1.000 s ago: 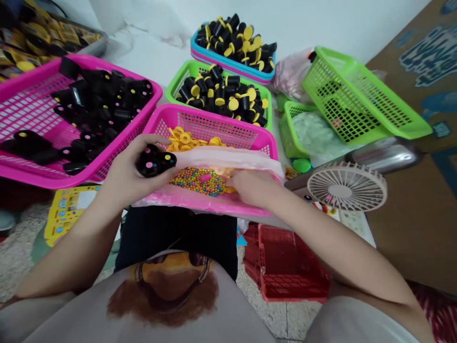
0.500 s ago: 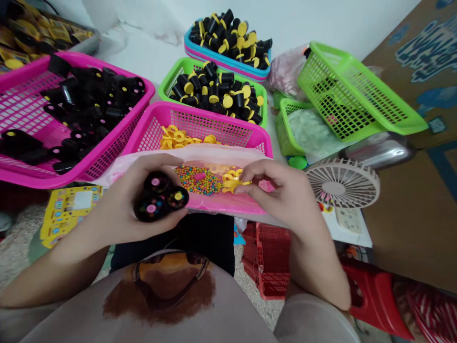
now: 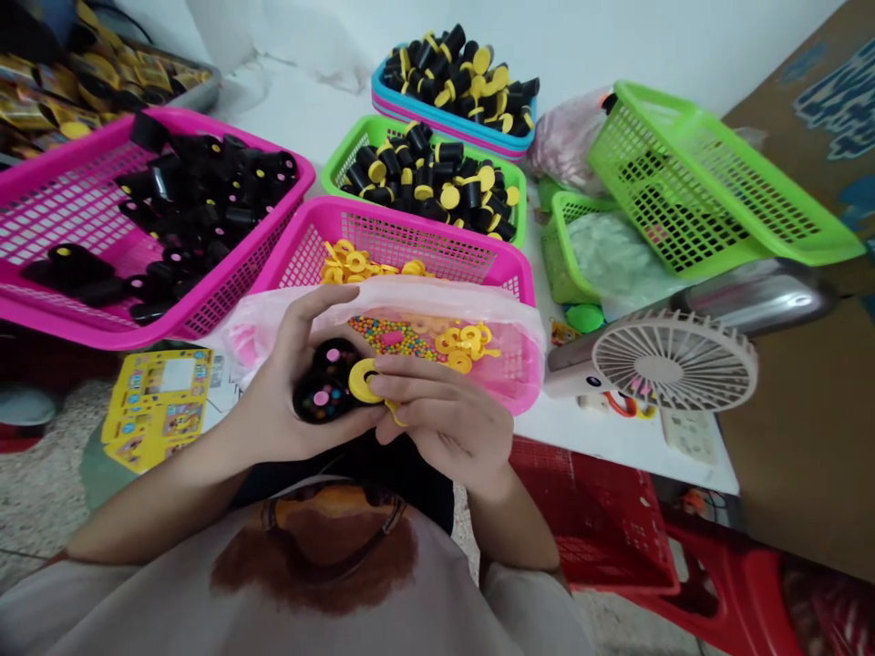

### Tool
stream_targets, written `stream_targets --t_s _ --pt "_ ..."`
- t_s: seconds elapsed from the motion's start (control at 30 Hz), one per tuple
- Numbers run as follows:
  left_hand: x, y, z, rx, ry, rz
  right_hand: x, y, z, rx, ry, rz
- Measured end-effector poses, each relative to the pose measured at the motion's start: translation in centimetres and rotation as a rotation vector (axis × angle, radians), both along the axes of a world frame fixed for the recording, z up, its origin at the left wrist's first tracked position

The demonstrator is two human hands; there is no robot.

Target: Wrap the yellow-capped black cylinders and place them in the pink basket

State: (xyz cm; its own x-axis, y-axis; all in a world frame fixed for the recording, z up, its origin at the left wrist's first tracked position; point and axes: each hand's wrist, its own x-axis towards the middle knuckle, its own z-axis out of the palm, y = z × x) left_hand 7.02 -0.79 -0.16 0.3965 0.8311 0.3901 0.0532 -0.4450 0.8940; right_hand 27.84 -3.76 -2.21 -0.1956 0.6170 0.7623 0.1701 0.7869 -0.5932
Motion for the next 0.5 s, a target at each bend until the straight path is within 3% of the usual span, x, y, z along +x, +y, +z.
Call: stream_targets --t_s 0.1,0.23,0.37,0.5 --pt "0.0 0.0 -0.3 -0.034 0.004 0.012 0.1 0.5 0.2 0.069 -0.098 -0.022" --pt "0.2 0.4 -0.4 -0.063 0.051 0.047 -0.7 1.1 -0.1 0.048 -0.235 -0.092" --pt "0.4 0.6 -0.3 -0.026 0.045 0.03 -1.6 1.5 -0.8 0.067 -0.174 -0.041" --pt "0.4 0.5 0.0 -0.014 0.048 0.001 -2.2 1.2 -1.0 0.075 -0.161 -0.173"
